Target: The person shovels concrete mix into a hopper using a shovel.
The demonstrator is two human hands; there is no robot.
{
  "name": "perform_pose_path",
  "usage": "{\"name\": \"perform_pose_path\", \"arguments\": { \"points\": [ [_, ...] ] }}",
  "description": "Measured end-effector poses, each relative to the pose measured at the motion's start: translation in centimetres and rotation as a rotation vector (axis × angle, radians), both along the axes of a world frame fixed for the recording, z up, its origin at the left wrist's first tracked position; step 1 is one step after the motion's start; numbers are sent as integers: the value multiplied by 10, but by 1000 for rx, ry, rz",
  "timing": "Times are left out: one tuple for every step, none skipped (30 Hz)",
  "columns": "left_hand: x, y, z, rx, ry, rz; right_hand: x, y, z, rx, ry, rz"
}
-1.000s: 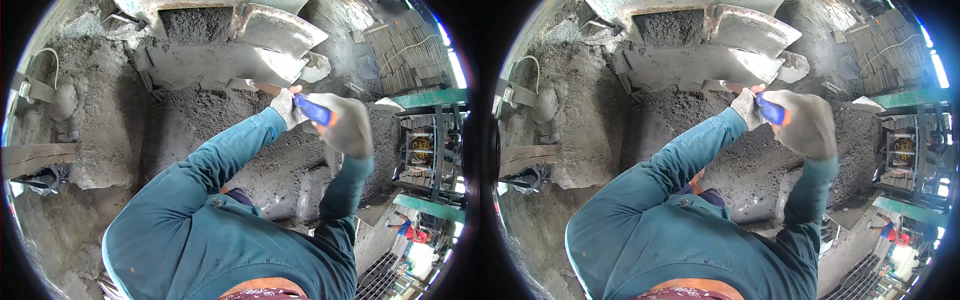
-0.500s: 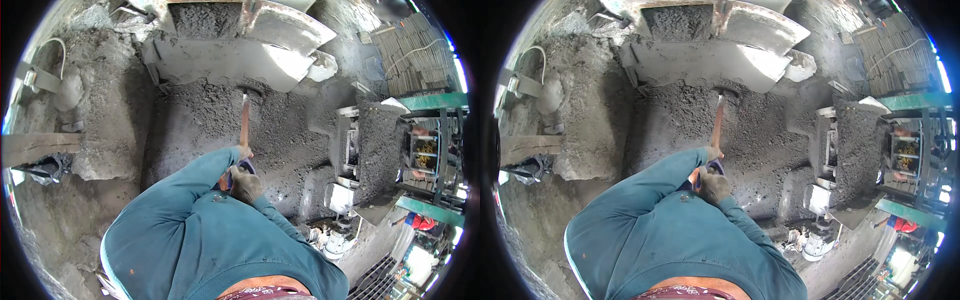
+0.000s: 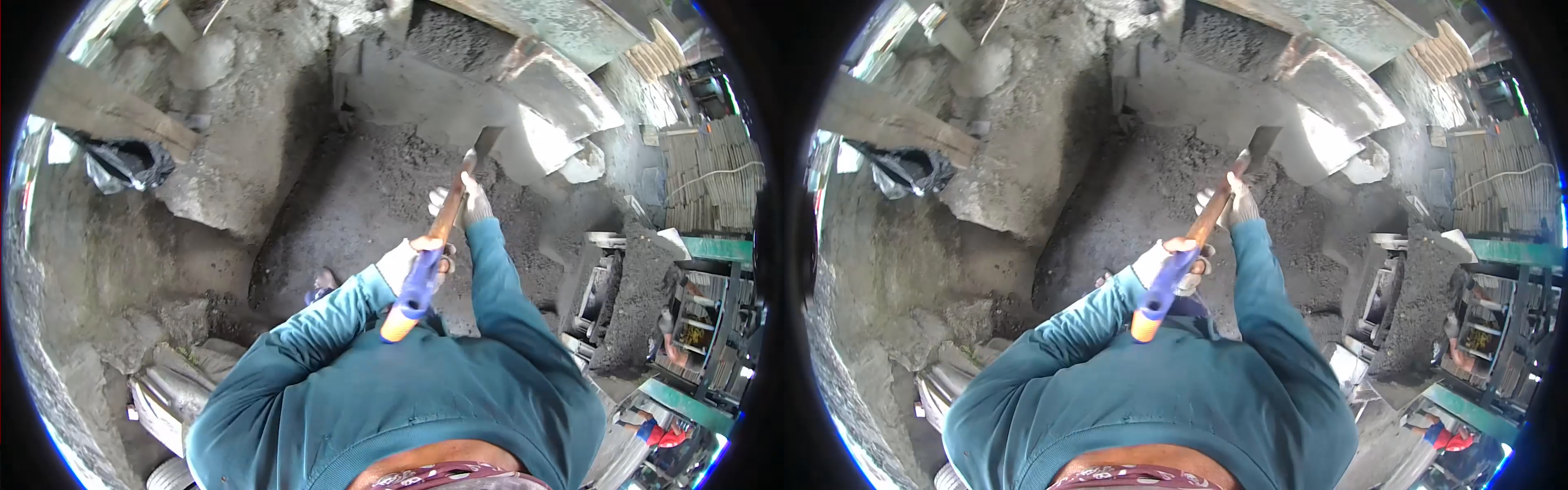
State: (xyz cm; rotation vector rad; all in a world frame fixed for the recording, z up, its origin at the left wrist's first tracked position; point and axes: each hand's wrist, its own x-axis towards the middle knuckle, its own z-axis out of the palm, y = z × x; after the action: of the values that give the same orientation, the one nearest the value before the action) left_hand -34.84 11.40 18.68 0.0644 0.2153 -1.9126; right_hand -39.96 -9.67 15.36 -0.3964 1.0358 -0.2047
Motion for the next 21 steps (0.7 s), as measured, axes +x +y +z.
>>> {"name": "perform_pose_path", "arguments": {
  "points": [
    [7, 34, 3, 119, -189, 66, 7, -8, -75, -28, -140, 39],
    [21, 65, 9, 230, -388, 137, 21, -19, -139, -64, -292, 81],
    [32, 101, 19, 430, -696, 319, 42, 11, -123, -81, -257, -27],
    [40, 139, 30, 631, -999, 494, 55, 21, -146, -71, -219, -32],
    [46, 177, 36, 639, -779, 602, 68, 39, -152, -86, -110, -35],
    [48, 206, 38, 641, -558, 704, 83, 55, -161, -102, -2, -38],
    [41, 220, 37, 743, -616, 752, 95, 67, -191, -15, 78, -62],
    [33, 232, 32, 847, -674, 798, 103, 81, -214, 45, 157, -16],
    [24, 248, 9, 983, -632, 790, 103, 100, -254, 28, 152, 70],
    [13, 265, -27, 1118, -592, 779, 100, 126, -299, 14, 143, 154],
    [-2, 284, -66, 1230, -427, 859, 95, 158, -328, 23, 123, 286],
    [-23, 303, -100, 1337, -252, 941, 84, 195, -357, 32, 103, 424],
    [-44, 320, -125, 1534, -165, 989, 67, 229, -405, -31, 58, 594],
    [-72, 350, -137, 1553, -102, 991, 58, 271, -415, -1, 128, 674],
    [-100, 379, -149, 1572, -39, 994, 48, 312, -420, 56, 257, 700],
    [-129, 401, -153, 1583, -48, 930, 36, 351, -425, 106, 364, 730],
    [-142, 398, -157, 1760, 32, 894, 26, 383, -427, 154, 450, 738],
    [-152, 394, -161, 1934, 117, 852, 20, 403, -434, 168, 502, 746],
    [-168, 404, -172, 1884, 99, 874, 14, 418, -444, 175, 559, 759],
    [-176, 410, -186, 1833, 82, 893, 11, 422, -463, 135, 608, 792],
    [-163, 394, -196, 1898, 48, 804, 4, 423, -512, 13, 662, 857]
  ]
}}
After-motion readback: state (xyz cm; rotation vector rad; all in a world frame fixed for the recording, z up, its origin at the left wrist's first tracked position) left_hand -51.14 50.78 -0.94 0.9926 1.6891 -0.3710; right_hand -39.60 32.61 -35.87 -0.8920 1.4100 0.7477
